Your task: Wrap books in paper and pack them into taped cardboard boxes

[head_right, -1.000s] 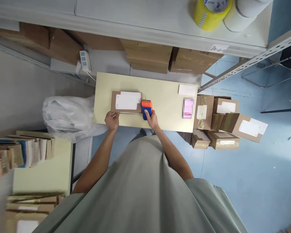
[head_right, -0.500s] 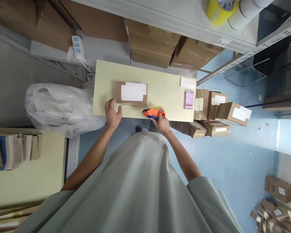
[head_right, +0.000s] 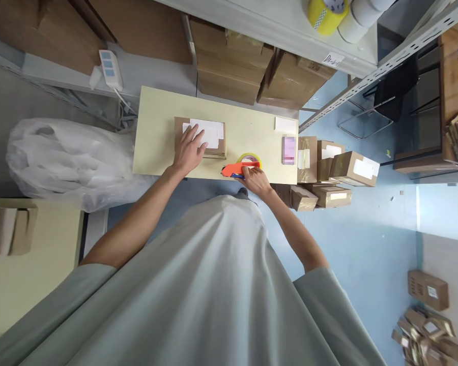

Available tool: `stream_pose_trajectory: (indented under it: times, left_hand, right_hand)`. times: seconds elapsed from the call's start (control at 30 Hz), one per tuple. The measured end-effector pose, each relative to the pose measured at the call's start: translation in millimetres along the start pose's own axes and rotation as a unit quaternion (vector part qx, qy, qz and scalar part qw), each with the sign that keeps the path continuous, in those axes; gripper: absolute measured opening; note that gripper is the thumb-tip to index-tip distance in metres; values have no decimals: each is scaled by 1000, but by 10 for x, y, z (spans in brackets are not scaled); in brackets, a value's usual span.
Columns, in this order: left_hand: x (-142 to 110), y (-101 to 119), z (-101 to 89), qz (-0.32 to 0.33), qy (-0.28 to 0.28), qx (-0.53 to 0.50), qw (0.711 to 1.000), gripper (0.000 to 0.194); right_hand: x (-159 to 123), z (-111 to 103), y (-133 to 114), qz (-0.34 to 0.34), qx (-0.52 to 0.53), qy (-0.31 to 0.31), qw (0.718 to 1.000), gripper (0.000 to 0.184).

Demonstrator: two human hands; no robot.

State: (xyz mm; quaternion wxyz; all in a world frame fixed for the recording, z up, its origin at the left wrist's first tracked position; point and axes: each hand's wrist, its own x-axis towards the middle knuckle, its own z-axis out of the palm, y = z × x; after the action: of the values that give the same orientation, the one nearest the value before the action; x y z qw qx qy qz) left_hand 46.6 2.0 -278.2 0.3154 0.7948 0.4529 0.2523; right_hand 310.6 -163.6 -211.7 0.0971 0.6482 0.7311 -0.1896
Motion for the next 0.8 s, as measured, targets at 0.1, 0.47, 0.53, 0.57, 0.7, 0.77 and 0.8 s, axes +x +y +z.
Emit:
stream_pose_trajectory:
  times: [0.1,0.47,0.53,0.57,0.7,0.77,0.8]
  left_hand:
    - [183,-27,133,34,-33,18,999,65]
    - [260,-183,383,69,-58,69,994,60]
    - [271,-197,383,67,-59,66,994,59]
    - [277,-202,384,67,-59,64,994,59]
    - [289,-213,393,69,-58,57,994,60]
    - [288,-216,396,67,-60,57,994,61]
    - [286,-217,398,67,-62,59,994,61]
  right_hand:
    - [154,47,105,-34,-13,12,999,47]
    - [608,345,207,-62,-70,35,995,52]
    - [644,373,199,-62,-59,39,996,54]
    - [656,383,194,-61,-54,41,996,56]
    - [678,405,162,-43,-62,37,996,60]
    - [680,412,147,-32,-69,35,997,62]
    - [681,417,141,-26,-68,35,997,62]
